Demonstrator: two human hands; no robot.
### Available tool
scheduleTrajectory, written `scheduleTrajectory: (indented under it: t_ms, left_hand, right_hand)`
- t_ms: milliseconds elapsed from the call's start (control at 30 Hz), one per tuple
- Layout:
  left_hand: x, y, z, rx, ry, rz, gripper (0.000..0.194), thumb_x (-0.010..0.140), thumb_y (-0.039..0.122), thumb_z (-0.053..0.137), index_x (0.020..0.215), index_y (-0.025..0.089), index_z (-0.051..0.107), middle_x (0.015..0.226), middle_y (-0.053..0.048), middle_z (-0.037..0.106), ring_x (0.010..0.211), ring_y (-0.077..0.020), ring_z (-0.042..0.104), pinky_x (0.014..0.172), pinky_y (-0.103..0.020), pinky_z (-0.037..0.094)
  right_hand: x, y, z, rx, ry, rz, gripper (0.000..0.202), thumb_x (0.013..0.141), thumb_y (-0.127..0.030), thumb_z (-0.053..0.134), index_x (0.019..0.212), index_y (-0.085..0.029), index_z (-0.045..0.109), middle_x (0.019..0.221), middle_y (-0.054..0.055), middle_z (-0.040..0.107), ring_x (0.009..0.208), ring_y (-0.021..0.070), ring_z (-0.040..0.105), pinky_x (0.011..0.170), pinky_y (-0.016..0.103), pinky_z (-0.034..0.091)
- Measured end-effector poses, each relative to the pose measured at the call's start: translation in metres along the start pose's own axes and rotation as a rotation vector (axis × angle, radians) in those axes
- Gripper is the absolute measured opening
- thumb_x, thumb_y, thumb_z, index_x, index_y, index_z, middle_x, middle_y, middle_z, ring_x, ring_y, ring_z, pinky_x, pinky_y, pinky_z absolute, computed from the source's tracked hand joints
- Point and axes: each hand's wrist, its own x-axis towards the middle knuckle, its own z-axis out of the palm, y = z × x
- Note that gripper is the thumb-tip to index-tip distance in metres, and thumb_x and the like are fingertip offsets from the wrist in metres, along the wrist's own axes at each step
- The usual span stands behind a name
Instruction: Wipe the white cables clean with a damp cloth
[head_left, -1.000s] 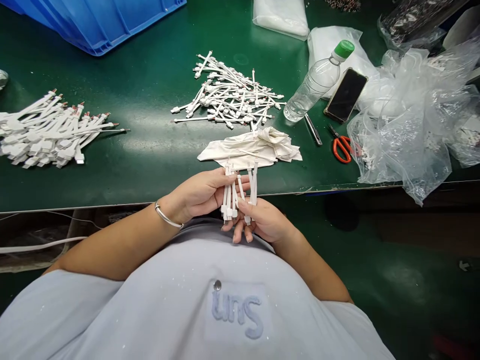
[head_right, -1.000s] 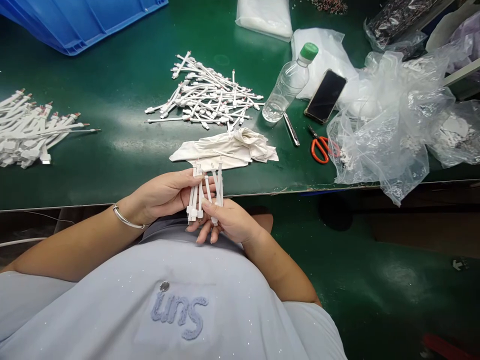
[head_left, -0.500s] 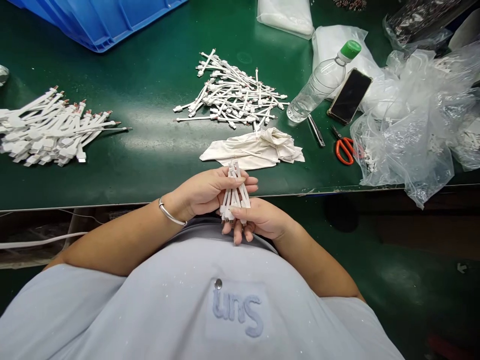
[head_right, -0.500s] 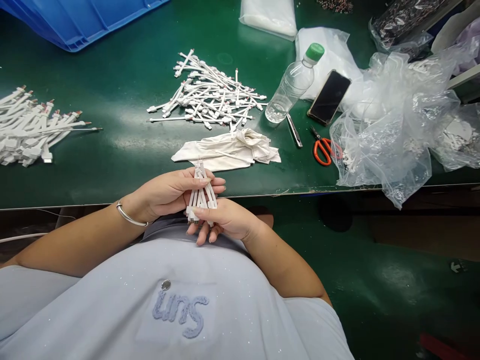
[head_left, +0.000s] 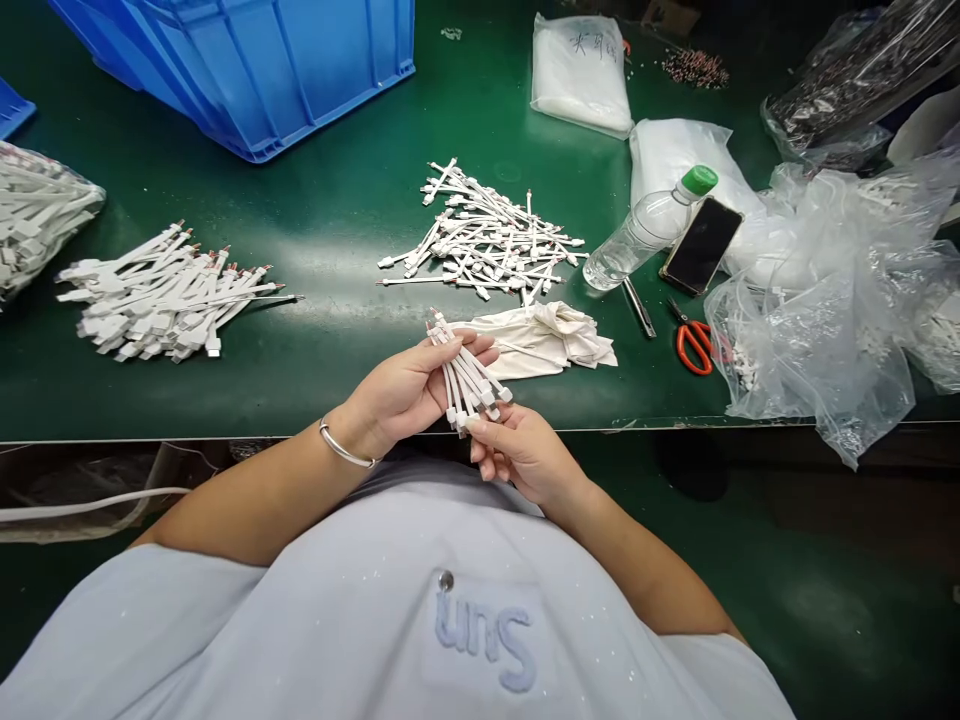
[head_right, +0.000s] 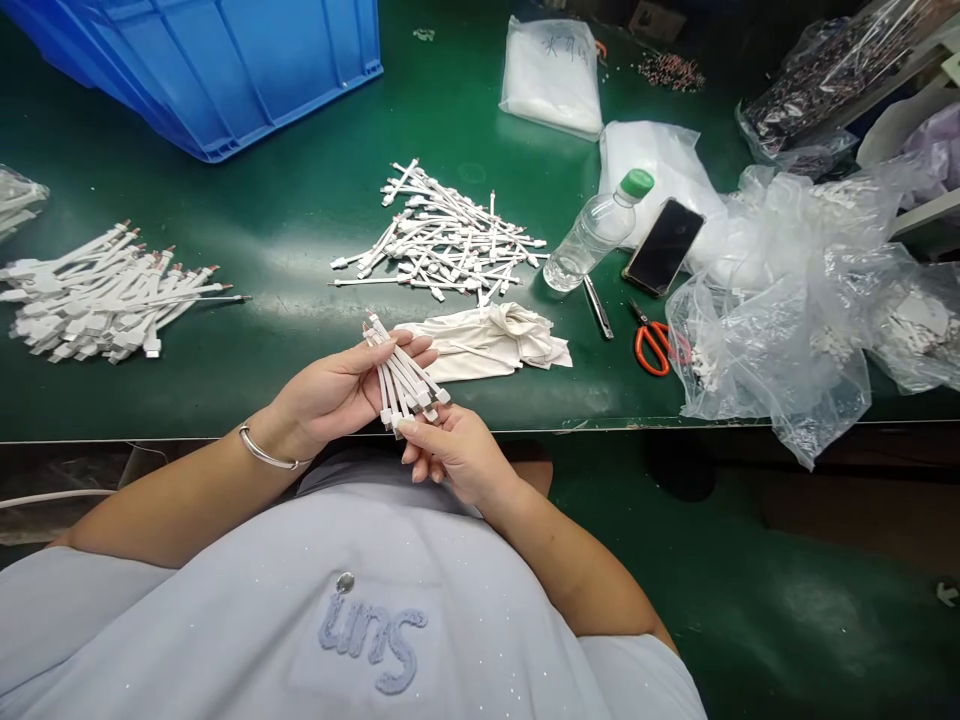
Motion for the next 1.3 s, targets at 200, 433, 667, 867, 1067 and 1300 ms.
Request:
scheduleTrajectory:
  t_ms: [200,433,667,867,1067,1300]
  left_hand:
    - [0.007,0.014,-0.003,-0.024,0.124,0.163,0.017,0.093,0.009,0.045,0.087,0.01,0.061,0.098,-0.01,0.071,0.096,-0.0181,0.069,0.102,-0.04,0.048]
    - [0.012,0.028,-0.008,-0.04,0.171,0.261,0.017,0.094,0.009,0.043,0.089,0.011,0.059,0.096,-0.007,0.07,0.099,-0.0174,0.068,0.105,-0.04,0.045]
    - [0.008,0.028,-0.006,-0.052,0.165,0.178,0.016,0.093,0.01,0.045,0.095,0.01,0.061,0.104,-0.011,0.07,0.102,-0.0199,0.068,0.104,-0.041,0.047]
    - [0.008,0.026,-0.006,-0.033,0.085,0.161,0.014,0.09,0.007,0.05,0.092,0.012,0.063,0.098,-0.007,0.071,0.097,-0.0174,0.07,0.103,-0.038,0.048]
    - [0.001,0.023,-0.009,0.045,-0.092,0.063,0.016,0.087,0.004,0.054,0.091,0.012,0.066,0.095,-0.007,0.073,0.094,-0.0182,0.07,0.105,-0.044,0.045]
    - [-0.002,0.019,-0.014,0.104,-0.186,0.018,0.018,0.085,0.007,0.059,0.099,0.014,0.068,0.105,-0.009,0.072,0.102,-0.0194,0.068,0.108,-0.042,0.042]
  right_hand:
    - [0.003,-0.01,-0.003,-0.091,0.01,0.04,0.04,0.062,-0.042,0.08,0.067,-0.017,0.049,0.05,-0.003,0.063,0.036,0.006,0.053,0.03,0.012,0.029]
    - [-0.018,-0.031,-0.033,-0.267,0.02,0.066,0.037,0.066,-0.042,0.078,0.068,-0.016,0.052,0.053,-0.002,0.064,0.039,0.007,0.056,0.034,0.013,0.033]
    - [-0.015,-0.036,-0.058,-0.387,0.372,-0.107,0.046,0.071,-0.059,0.069,0.065,-0.017,0.05,0.055,-0.001,0.061,0.042,0.0065,0.053,0.037,0.015,0.033]
    - [0.004,-0.025,-0.031,-0.701,0.456,-0.501,0.033,0.077,-0.05,0.069,0.078,-0.017,0.062,0.067,-0.001,0.062,0.057,0.0076,0.054,0.057,0.02,0.045]
    - [0.019,-0.03,-0.012,-0.326,0.052,-0.216,0.064,0.079,-0.072,0.049,0.108,-0.017,0.063,0.094,0.008,0.068,0.072,0.0143,0.067,0.048,0.019,0.05]
    - [0.018,-0.031,-0.001,-0.257,-0.241,0.065,0.05,0.078,-0.062,0.061,0.092,-0.014,0.066,0.095,0.009,0.07,0.076,0.0139,0.07,0.058,0.019,0.056]
